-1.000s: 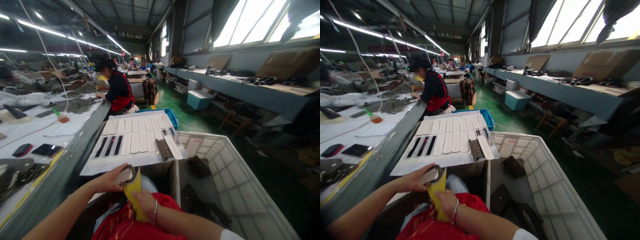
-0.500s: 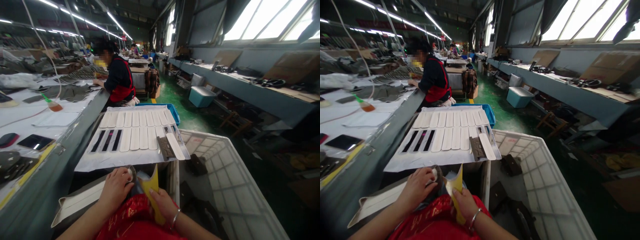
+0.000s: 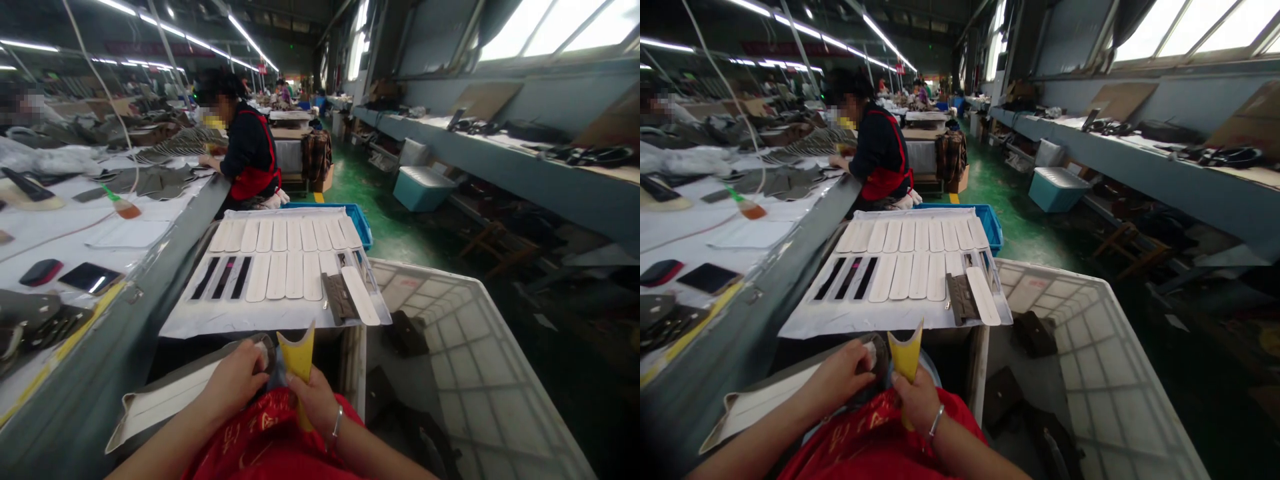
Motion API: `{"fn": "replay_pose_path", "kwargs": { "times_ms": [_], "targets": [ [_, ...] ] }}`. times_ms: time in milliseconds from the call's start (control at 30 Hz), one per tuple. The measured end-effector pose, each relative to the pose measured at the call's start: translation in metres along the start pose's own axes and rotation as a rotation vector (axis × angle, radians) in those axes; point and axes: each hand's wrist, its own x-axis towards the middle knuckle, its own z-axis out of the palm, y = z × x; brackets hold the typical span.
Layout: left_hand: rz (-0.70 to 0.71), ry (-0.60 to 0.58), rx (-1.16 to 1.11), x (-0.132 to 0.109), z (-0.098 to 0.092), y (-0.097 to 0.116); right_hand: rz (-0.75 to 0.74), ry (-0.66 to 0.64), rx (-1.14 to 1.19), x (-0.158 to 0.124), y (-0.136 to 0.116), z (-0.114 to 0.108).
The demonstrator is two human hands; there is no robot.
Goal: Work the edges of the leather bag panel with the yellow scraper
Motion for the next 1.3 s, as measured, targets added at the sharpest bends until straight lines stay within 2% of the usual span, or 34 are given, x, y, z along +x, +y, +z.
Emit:
{"fn": "replay_pose_path", "kwargs": {
  "times_ms": [133, 300, 500, 767, 867, 1067, 1200, 1300],
  "targets": [
    [-0.015, 0.005, 0.02, 0.001, 0.0, 0.005, -0.085, -0.071, 0.029, 0.01, -0.002, 0.014],
    [-0.002, 0.038, 0.036, -0.007, 0.004, 0.011, -0.151, -0.045, 0.031, 0.013, -0.014, 0.02],
    [-0.001, 0.08, 0.032, -0.014, 0.003, 0.013, -0.098, -0.069, 0.069, 0.012, -0.011, 0.023],
    [-0.098, 0.009, 0.032, -0.004, 0.001, 0.015, -0.079, -0.052, 0.194, 0.013, -0.008, 0.034],
    [-0.11, 0.02, 0.009, -0.002, 0.003, 0.016, -0.073, -0.028, 0.207, 0.013, -0.006, 0.035],
    [-0.084, 0.016, -0.071, -0.003, 0.003, 0.01, -0.107, -0.06, 0.238, 0.018, -0.001, 0.035],
    [-0.061, 0.009, -0.09, 0.0, -0.001, 0.005, 0.008, -0.044, 0.236, 0.02, -0.001, 0.033],
    [-0.057, 0.001, -0.075, 0.004, -0.004, 0.003, 0.13, -0.02, 0.176, 0.014, -0.006, 0.021]
  ]
}}
